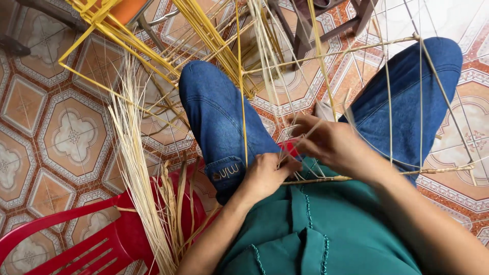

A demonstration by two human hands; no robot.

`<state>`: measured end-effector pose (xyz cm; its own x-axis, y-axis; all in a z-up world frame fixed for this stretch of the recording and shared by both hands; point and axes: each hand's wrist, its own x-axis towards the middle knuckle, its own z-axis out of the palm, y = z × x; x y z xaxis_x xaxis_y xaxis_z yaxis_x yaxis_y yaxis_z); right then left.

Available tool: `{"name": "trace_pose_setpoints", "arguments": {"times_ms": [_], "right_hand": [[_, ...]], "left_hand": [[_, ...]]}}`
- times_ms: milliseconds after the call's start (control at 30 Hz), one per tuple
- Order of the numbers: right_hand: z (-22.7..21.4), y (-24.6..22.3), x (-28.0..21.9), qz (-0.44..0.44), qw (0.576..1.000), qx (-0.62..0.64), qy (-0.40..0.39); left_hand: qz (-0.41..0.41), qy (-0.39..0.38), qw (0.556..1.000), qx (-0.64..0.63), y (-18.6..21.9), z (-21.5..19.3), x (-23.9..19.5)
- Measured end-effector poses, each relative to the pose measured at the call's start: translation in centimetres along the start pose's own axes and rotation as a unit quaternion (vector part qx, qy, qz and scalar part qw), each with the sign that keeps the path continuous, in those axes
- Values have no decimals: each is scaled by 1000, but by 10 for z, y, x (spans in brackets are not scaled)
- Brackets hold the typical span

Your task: The person sits in a plastic chair and weaves thin bamboo strips around a yellow bamboo frame, threading and tying strips across the frame while working on their lap, and at one point trims a strip with scissors.

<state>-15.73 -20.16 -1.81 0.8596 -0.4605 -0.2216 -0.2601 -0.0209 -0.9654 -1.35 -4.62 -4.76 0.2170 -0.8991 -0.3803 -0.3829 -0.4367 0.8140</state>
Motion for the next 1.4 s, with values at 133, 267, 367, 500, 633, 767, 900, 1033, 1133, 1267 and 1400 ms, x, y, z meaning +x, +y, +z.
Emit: {"name": "trace_pose_setpoints", "arguments": {"times_ms": [133, 267, 367, 500, 633, 767, 900, 1033, 1133, 1267, 1400], "right_hand": [[-49, -43, -31, 164, 978, -128, -29], [-44, -18, -40, 260, 952, -162, 13], [-22, 5, -41, 81, 955, -270, -97], [-10, 31, -42, -11, 953, -294, -69], [-16, 48, -45, -16, 967, -256, 11], [-20, 71, -52, 66, 972, -195, 115], [-27, 91, -54, 164, 980, -44, 101], [-38, 68, -57, 183, 971, 125, 89], [-51, 40, -68, 145, 971, 2, 190], [-63, 40, -85, 75, 943, -276, 172], [-57, 45, -82, -10, 935, -343, 89]], "left_hand": [[-19, -26, 990, -137, -7, 3, 3], [-42, -38, 985, -162, -16, 8, 13], [-12, -42, 980, -192, -23, 13, 20], [-5, -35, 925, -379, -39, 21, 31], [-54, 13, 907, -417, -33, 17, 35], [-50, 26, 926, -374, -53, 25, 29], [-84, -5, 950, -301, -57, 26, 26], [-95, -21, 995, -22, -15, 15, 23], [-54, 1, 999, -9, -14, 15, 23], [-8, -10, 991, -136, -40, 33, 33], [26, -19, 942, -335, -26, 44, 46]]}}
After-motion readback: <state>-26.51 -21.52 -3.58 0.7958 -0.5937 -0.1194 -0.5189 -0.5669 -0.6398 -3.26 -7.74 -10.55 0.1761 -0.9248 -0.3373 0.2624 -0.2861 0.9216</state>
